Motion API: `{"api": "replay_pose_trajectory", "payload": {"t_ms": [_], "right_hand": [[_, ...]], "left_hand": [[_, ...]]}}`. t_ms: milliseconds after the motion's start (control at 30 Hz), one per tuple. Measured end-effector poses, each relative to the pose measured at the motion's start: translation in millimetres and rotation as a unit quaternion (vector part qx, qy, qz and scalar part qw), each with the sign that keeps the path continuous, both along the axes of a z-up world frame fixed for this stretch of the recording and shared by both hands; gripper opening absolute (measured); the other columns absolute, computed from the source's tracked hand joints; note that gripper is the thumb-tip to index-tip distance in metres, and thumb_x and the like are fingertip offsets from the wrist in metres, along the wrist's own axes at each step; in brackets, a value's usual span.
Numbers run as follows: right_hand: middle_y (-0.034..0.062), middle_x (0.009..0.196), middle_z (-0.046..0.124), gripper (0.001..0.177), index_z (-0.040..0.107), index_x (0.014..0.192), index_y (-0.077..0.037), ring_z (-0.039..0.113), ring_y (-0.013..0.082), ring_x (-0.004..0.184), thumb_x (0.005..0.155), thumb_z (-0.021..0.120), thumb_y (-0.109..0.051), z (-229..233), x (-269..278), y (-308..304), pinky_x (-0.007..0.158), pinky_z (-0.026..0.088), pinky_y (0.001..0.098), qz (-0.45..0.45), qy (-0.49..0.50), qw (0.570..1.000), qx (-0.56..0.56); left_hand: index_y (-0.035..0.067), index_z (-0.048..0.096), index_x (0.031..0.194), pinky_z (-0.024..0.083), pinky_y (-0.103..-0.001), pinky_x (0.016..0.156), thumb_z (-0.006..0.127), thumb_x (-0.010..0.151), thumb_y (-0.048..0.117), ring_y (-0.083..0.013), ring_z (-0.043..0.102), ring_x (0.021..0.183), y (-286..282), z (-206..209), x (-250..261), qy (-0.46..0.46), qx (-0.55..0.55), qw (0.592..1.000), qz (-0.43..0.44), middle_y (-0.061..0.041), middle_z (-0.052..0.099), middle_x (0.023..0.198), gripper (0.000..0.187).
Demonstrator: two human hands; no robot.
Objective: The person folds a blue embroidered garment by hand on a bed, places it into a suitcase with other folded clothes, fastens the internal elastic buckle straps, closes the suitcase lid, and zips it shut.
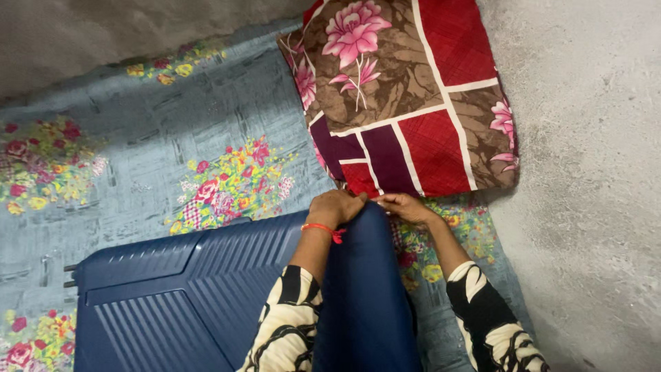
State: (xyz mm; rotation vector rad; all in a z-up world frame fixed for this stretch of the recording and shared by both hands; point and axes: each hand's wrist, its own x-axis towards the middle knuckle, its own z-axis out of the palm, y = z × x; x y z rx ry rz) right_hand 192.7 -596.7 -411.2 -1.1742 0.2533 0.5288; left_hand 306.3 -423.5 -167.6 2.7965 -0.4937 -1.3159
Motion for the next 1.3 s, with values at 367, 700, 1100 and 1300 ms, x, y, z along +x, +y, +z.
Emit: {"api": "replay_pose_trajectory", "payload": {"t_ms": [367,700,1100,1300], "right_hand": [[0.0124,0.099,0.075,0.023,0.074,0.099,-0.004,0.068,0.0251,0.092,0.095,0.053,0.005,50.6,-10.7,17.0,0.084,0.054,0.0356,-0.101,-0.204,0.938,-0.260],[0.0157,0.098,0.067,0.033,0.069,0.107,-0.001,0.062,0.0350,0.099,0.078,0.057,0.008,94.0,-15.3,16.8,0.085,0.050,0.0423,-0.083,-0.353,0.814,-0.454],[0.0164,0.103,0.062,0.018,0.064,0.108,-0.006,0.063,0.0375,0.100,0.092,0.055,-0.005,136.6,-7.0,16.4,0.083,0.050,0.0436,-0.077,-0.285,0.840,-0.455],[0.0169,0.105,0.064,0.020,0.064,0.111,-0.004,0.064,0.0381,0.100,0.096,0.051,-0.005,126.4,-33.9,23.7,0.082,0.051,0.0452,-0.101,-0.263,0.845,-0.455]], "left_hand": [[0.007,0.074,0.122,0.054,-0.052,0.098,0.044,0.095,0.035,-0.0350,0.070,0.119,-58.7,-35.9,-39.1,-0.076,0.023,0.984,-0.159,-0.018,0.071,0.128,0.049],[0.005,0.074,0.120,0.053,-0.046,0.101,0.046,0.093,0.035,-0.0352,0.067,0.120,-49.9,-23.2,-30.3,-0.069,-0.012,0.990,-0.123,-0.021,0.070,0.126,0.050],[0.007,0.075,0.117,0.053,-0.046,0.100,0.043,0.095,0.034,-0.0343,0.067,0.118,-50.4,-25.1,-31.2,-0.084,-0.036,0.986,-0.136,-0.019,0.070,0.125,0.047],[0.007,0.075,0.117,0.052,-0.045,0.101,0.049,0.092,0.035,-0.0339,0.066,0.119,-48.6,-11.1,-33.3,-0.084,-0.029,0.987,-0.131,-0.019,0.070,0.125,0.046]]}}
